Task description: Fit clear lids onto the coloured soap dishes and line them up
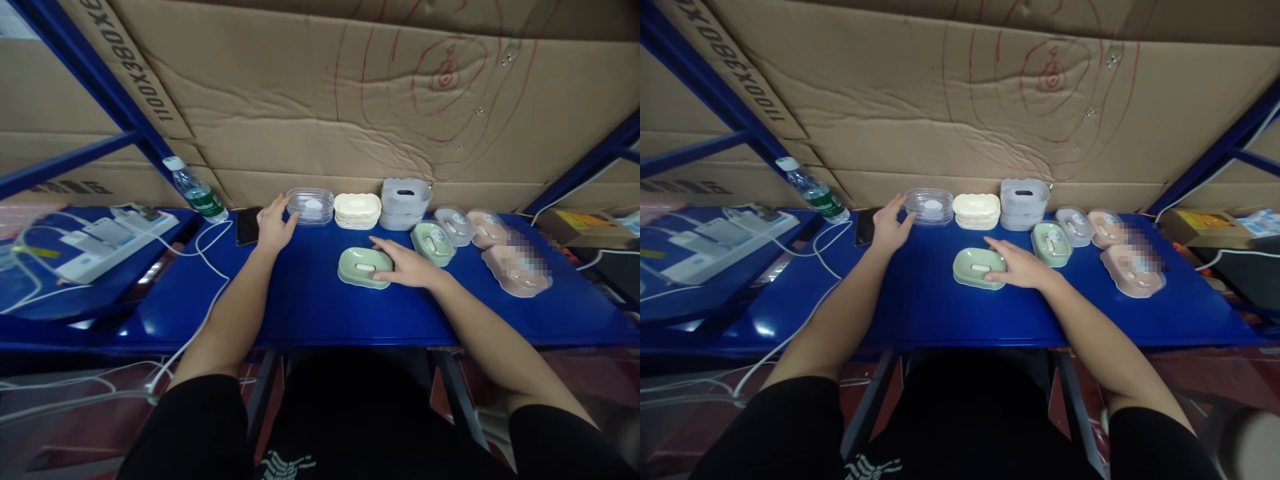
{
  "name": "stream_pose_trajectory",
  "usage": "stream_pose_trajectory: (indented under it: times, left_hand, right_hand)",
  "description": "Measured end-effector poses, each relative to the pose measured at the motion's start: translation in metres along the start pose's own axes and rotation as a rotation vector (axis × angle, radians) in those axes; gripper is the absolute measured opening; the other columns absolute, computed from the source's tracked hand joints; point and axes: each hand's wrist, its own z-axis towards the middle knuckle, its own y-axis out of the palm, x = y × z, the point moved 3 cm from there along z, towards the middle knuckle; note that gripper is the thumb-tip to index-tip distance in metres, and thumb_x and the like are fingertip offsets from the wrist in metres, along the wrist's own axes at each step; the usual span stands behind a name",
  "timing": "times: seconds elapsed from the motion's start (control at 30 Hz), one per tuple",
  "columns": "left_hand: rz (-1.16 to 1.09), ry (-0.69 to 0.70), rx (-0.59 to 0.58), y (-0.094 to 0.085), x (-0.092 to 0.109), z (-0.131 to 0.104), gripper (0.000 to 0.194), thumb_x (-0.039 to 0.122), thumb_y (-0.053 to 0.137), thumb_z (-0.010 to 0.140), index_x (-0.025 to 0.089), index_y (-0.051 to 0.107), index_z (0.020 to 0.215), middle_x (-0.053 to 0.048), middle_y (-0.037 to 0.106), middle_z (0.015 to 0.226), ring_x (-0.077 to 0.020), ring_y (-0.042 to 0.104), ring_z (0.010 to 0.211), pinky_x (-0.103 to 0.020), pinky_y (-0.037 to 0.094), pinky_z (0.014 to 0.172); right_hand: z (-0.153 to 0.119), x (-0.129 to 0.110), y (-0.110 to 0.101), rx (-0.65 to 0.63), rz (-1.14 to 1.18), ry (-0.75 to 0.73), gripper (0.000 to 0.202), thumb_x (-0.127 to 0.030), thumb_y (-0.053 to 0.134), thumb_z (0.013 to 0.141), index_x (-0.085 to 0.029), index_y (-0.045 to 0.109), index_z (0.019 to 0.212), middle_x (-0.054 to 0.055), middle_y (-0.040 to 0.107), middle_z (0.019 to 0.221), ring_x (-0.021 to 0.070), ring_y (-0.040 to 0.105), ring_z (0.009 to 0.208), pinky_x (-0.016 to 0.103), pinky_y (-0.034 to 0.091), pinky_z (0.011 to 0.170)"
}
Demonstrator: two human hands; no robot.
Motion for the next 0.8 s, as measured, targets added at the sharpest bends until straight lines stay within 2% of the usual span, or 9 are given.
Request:
stream_pose_trajectory:
  times: [0.13,0.27,0.37,0.43,0.5,0.57,0.63,0.73,0.8]
  left_hand:
    - [-0.035,0.017,0.052,-0.001,0.002,-0.001,0.074,0.064,0.069,0.1,0.022,0.06,0.16,-0.022,0.056,0.174,-0.0415,0.053,0.163,-0.064,0.038,0.135]
    - [-0.034,0.031,0.143,-0.007,0.015,-0.005,0.076,0.066,0.069,0.099,0.021,0.058,0.16,-0.023,0.055,0.174,-0.044,0.049,0.165,-0.068,0.034,0.136]
    - [-0.033,0.092,0.203,-0.012,0.033,-0.009,0.07,0.065,0.067,0.102,0.021,0.062,0.156,-0.022,0.06,0.169,-0.0432,0.053,0.161,-0.068,0.035,0.135]
    - [-0.048,0.177,0.199,-0.013,0.05,-0.013,0.063,0.066,0.063,0.104,0.021,0.066,0.149,-0.021,0.066,0.162,-0.0413,0.058,0.155,-0.066,0.039,0.133]
    - [-0.079,0.31,0.108,-0.01,0.07,-0.02,0.06,0.068,0.06,0.106,0.021,0.07,0.143,-0.019,0.072,0.154,-0.0395,0.064,0.148,-0.064,0.044,0.13]
    - [-0.13,0.469,-0.083,-0.003,0.092,-0.029,0.065,0.074,0.062,0.105,0.023,0.071,0.143,-0.017,0.074,0.151,-0.0387,0.067,0.144,-0.063,0.048,0.127]
    - [-0.194,0.605,-0.274,0.006,0.113,-0.042,0.081,0.084,0.07,0.096,0.023,0.069,0.15,-0.019,0.071,0.157,-0.0408,0.066,0.146,-0.064,0.049,0.126]
    - [-0.249,0.654,-0.475,0.02,0.132,-0.058,0.106,0.092,0.081,0.082,0.023,0.063,0.161,-0.022,0.061,0.168,-0.0451,0.061,0.154,-0.066,0.047,0.129]
    - [-0.275,0.614,-0.579,0.028,0.137,-0.065,0.109,0.089,0.083,0.082,0.024,0.058,0.166,-0.02,0.06,0.17,-0.0446,0.059,0.156,-0.065,0.047,0.131]
  right_hand:
    - [-0.002,-0.002,-0.005,-0.022,0.018,-0.029,0.119,-0.082,0.086,0.086,-0.031,0.038,0.181,0.02,0.062,0.167,0.0471,0.065,0.149,0.069,0.055,0.123]
    - [-0.004,-0.005,-0.006,-0.076,-0.018,-0.022,0.136,-0.083,0.098,0.068,-0.03,0.041,0.18,0.019,0.057,0.172,0.05,0.059,0.156,0.069,0.052,0.127]
    - [-0.002,-0.007,-0.006,-0.088,-0.04,-0.026,0.126,-0.078,0.097,0.073,-0.027,0.047,0.177,0.021,0.06,0.17,0.0489,0.06,0.155,0.068,0.052,0.128]
    - [-0.001,-0.008,-0.005,-0.069,-0.039,-0.043,0.114,-0.073,0.095,0.08,-0.026,0.051,0.174,0.02,0.062,0.167,0.0469,0.062,0.153,0.068,0.053,0.127]
    - [-0.001,-0.008,-0.006,-0.039,-0.032,-0.063,0.103,-0.07,0.093,0.084,-0.025,0.056,0.169,0.02,0.064,0.165,0.0452,0.064,0.151,0.066,0.054,0.126]
    - [0.0,-0.007,-0.006,-0.008,-0.024,-0.08,0.091,-0.069,0.091,0.087,-0.024,0.062,0.161,0.02,0.066,0.162,0.0438,0.066,0.148,0.065,0.055,0.125]
    - [0.0,-0.006,-0.007,0.021,-0.009,-0.093,0.078,-0.068,0.087,0.091,-0.024,0.066,0.151,0.02,0.069,0.157,0.0423,0.069,0.144,0.064,0.057,0.122]
    - [0.0,-0.006,-0.009,0.084,0.033,-0.106,0.067,-0.07,0.081,0.094,-0.026,0.068,0.142,0.018,0.071,0.15,0.041,0.072,0.137,0.063,0.06,0.117]
    - [0.0,-0.005,-0.01,0.134,0.071,-0.1,0.066,-0.073,0.08,0.094,-0.026,0.067,0.14,0.017,0.073,0.147,0.041,0.073,0.134,0.063,0.06,0.115]
